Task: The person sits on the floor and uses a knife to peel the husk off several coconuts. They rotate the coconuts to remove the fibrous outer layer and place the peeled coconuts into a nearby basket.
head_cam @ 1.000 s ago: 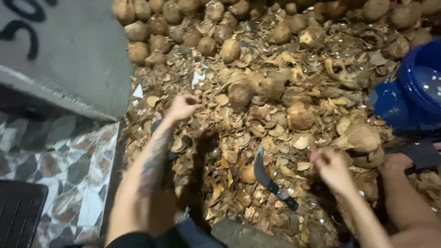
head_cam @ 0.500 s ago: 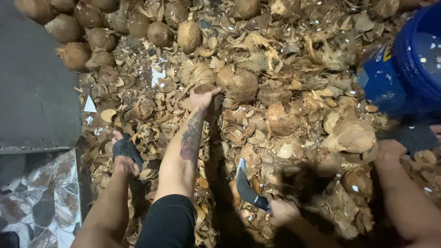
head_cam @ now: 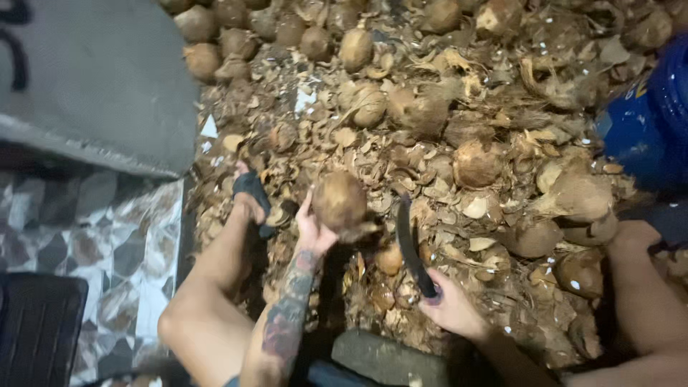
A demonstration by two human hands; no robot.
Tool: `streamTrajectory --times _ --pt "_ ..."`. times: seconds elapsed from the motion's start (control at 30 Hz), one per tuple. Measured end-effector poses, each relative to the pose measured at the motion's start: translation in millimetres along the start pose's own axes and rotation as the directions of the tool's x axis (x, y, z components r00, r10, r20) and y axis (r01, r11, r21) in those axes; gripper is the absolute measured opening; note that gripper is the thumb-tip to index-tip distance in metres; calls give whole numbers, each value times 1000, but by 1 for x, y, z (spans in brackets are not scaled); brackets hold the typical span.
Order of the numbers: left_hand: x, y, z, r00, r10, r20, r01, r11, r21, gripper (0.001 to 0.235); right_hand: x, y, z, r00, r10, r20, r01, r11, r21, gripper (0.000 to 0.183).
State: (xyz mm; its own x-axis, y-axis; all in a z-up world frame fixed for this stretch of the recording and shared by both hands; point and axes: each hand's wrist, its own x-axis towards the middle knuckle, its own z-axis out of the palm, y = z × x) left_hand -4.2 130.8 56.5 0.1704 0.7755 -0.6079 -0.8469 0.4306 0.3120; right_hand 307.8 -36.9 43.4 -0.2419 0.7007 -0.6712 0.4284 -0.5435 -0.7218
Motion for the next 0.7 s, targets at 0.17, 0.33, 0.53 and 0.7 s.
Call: streamTrajectory --times 0.17,0.33,0.53,0.7 --pt "-79 -27 -51 990 -76 -117 82 996 46 75 -53 -22 19 767 -619 -169 634 772 52 16" --pt "-120 -39 -48 1000 10 -1 -10 996 90 79 -135 -78 38 702 -710 -53 647 605 464 16" --pt "-113 -58 -70 1000 12 -17 -10 991 135 55 -219 -165 53 315 -936 -158 885 229 405 8" --pt "-100 -69 -73 991 -59 -121 63 997 32 60 -114 -51 82 208 -966 -156 867 256 -427 84"
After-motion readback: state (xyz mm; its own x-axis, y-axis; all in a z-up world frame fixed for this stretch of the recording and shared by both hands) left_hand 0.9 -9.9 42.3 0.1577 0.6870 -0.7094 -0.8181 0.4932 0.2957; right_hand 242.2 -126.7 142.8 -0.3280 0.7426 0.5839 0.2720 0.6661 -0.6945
